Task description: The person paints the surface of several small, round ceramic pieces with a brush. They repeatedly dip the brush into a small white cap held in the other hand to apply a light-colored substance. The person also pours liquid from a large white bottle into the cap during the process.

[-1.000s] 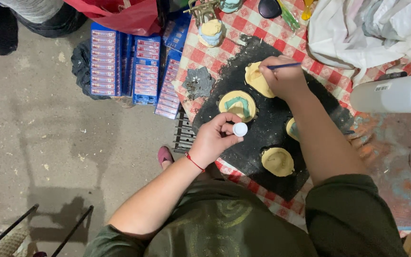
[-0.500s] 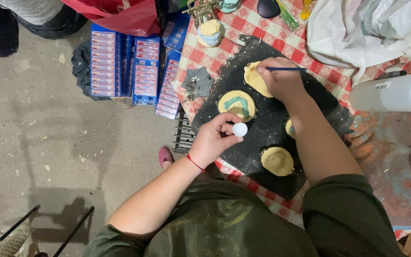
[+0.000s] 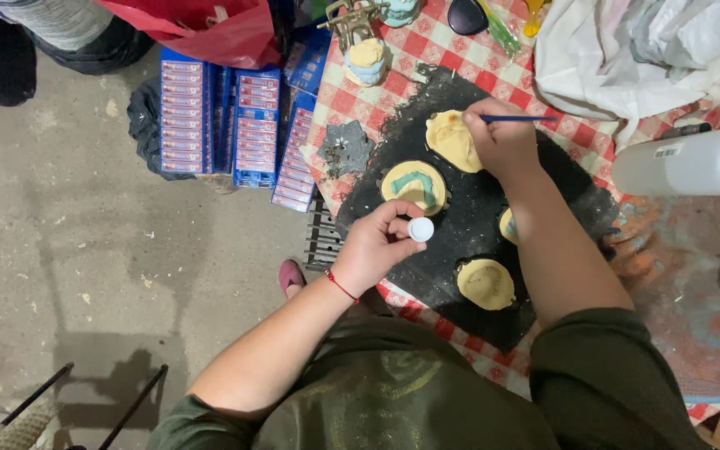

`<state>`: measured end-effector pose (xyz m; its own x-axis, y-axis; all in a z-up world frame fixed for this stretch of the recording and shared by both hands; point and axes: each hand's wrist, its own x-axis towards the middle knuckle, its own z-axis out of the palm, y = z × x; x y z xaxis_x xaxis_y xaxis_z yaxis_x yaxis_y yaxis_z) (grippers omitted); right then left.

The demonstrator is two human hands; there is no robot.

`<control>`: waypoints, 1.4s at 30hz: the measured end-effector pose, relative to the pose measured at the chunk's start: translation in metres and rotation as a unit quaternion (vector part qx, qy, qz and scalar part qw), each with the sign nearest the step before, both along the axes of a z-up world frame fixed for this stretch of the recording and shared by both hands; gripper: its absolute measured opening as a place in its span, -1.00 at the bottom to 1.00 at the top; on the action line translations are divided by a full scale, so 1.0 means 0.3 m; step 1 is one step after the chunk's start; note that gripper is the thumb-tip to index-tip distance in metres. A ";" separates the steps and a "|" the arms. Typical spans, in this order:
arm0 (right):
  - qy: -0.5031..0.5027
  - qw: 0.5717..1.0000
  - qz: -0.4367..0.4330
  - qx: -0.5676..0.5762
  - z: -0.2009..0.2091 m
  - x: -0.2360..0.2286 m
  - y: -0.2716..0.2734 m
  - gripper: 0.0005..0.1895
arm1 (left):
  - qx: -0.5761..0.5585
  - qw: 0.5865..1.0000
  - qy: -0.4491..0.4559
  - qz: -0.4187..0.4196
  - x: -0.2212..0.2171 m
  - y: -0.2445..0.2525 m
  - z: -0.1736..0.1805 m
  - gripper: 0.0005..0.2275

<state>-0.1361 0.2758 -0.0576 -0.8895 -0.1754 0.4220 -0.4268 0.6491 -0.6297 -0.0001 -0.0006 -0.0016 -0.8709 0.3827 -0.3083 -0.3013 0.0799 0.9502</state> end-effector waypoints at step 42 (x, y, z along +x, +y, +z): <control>-0.169 0.936 -0.268 -0.154 0.195 0.240 0.132 -0.80 | 0.044 0.999 0.010 0.011 -0.004 0.004 0.090 -0.62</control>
<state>-0.0641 0.3155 0.0010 -0.9063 0.4186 0.0578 0.1661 0.4786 -0.8622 -0.0012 0.0007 0.0254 -0.8849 0.3888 -0.2566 -0.2825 -0.0100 0.9592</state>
